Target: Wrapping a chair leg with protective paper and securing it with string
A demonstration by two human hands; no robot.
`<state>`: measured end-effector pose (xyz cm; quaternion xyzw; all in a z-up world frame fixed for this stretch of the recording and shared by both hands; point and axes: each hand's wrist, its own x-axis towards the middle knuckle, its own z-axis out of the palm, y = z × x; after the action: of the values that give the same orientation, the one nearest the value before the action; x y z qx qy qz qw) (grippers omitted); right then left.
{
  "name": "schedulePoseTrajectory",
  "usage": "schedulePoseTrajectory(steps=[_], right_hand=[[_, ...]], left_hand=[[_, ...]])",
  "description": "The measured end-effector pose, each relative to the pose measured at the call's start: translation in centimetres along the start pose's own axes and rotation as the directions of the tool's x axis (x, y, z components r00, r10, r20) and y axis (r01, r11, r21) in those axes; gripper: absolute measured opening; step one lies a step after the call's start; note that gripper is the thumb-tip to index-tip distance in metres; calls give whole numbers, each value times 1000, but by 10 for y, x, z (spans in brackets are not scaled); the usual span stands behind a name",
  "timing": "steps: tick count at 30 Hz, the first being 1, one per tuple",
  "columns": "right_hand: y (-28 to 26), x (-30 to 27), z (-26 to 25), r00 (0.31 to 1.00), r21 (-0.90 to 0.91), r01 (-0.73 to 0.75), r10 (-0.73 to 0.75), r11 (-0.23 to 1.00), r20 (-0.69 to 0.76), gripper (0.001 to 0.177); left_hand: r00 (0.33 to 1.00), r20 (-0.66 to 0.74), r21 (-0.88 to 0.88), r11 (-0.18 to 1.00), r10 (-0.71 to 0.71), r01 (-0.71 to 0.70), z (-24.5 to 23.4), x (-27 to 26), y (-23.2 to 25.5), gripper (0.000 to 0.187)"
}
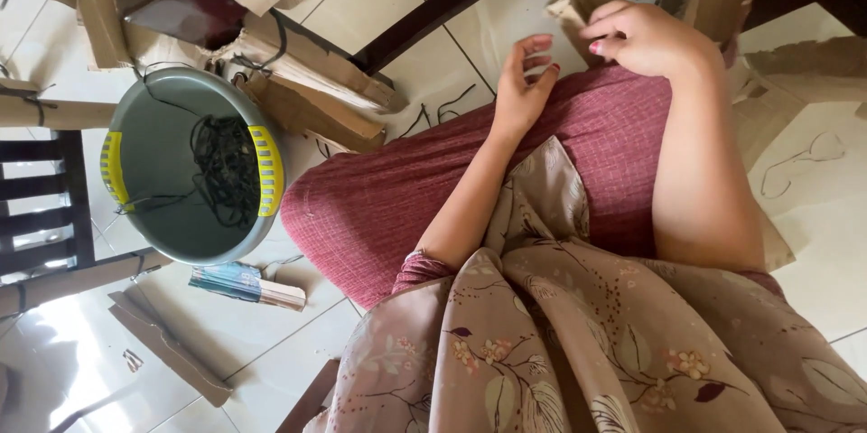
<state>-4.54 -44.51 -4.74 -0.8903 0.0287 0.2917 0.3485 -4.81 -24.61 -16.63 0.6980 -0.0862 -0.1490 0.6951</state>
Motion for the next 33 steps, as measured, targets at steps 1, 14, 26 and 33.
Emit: schedulePoseTrajectory(steps=[1,14,26,33], right_hand=[[-8,-10,-2,1000,-4,2,-2,1000,-2,38],[-65,-16,15,799,174,601,-576,780,-175,30],[3,51,59,678,-376,373,-526,848,-514,44],[-43,57,32,413,-447,298,-536,843,-736,94]], left_hand=[[1000,-2,-1,1000,4,-4,0,1,1,37],[636,183,786,277,749,-553,-117,-15,111,31],[629,-245,784,532,738,-319,-170,-30,77,24],[777,-478,528,841,409,-118,-173,9,69,26]])
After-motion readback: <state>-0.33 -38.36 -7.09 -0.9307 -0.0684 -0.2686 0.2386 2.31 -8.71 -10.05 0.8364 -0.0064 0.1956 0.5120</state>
